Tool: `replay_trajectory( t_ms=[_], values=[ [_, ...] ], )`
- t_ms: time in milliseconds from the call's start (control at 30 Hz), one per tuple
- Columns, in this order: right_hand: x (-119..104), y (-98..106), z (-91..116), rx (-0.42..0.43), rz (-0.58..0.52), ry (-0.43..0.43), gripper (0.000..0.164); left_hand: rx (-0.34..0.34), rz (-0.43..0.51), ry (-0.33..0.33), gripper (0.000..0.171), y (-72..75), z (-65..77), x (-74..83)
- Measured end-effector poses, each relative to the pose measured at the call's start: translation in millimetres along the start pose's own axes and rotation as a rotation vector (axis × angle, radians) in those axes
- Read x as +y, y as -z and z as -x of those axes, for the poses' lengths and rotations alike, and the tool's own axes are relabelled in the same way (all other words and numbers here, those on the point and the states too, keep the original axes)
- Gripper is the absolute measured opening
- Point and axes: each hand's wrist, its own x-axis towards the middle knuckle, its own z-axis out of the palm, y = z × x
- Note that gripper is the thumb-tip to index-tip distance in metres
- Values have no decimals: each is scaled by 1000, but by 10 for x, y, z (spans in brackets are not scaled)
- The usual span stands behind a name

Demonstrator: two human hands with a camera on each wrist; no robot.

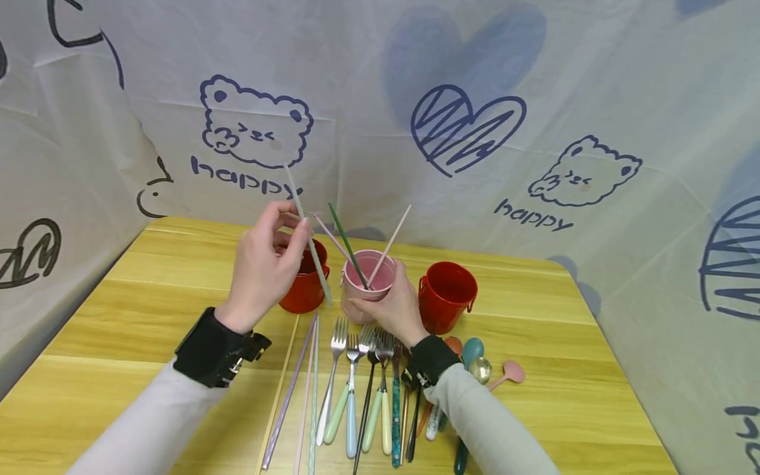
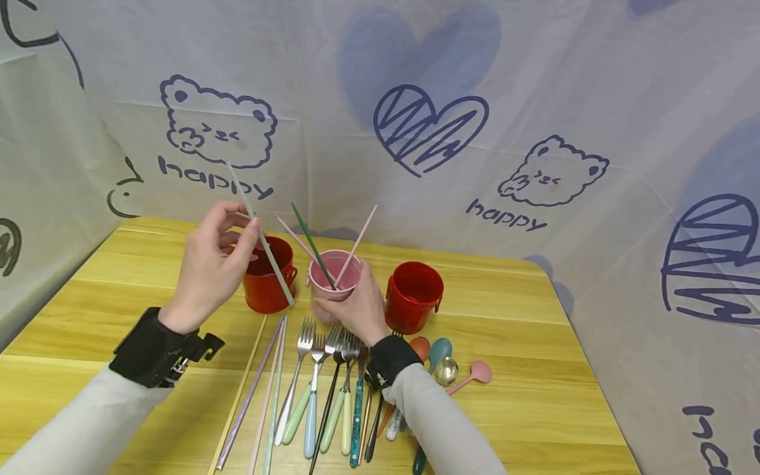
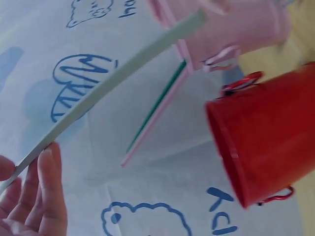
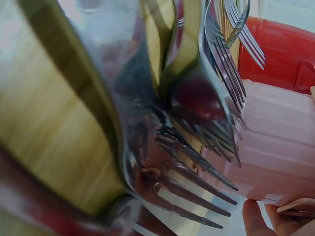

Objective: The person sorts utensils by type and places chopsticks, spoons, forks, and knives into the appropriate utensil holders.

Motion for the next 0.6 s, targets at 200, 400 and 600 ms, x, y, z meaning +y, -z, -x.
replay_trajectory(
  t_ms=[200, 400, 600],
  values=[
    [-2, 2, -5, -5, 15, -8, 92, 90, 72, -29, 21, -53, -149, 83],
    [2, 8, 2, -2, 19, 2, 93, 92, 95, -56, 19, -210, -191, 61],
    [11, -2, -1, 4, 14, 17, 93, 51, 52, -34, 21, -356, -145, -37]
  ],
)
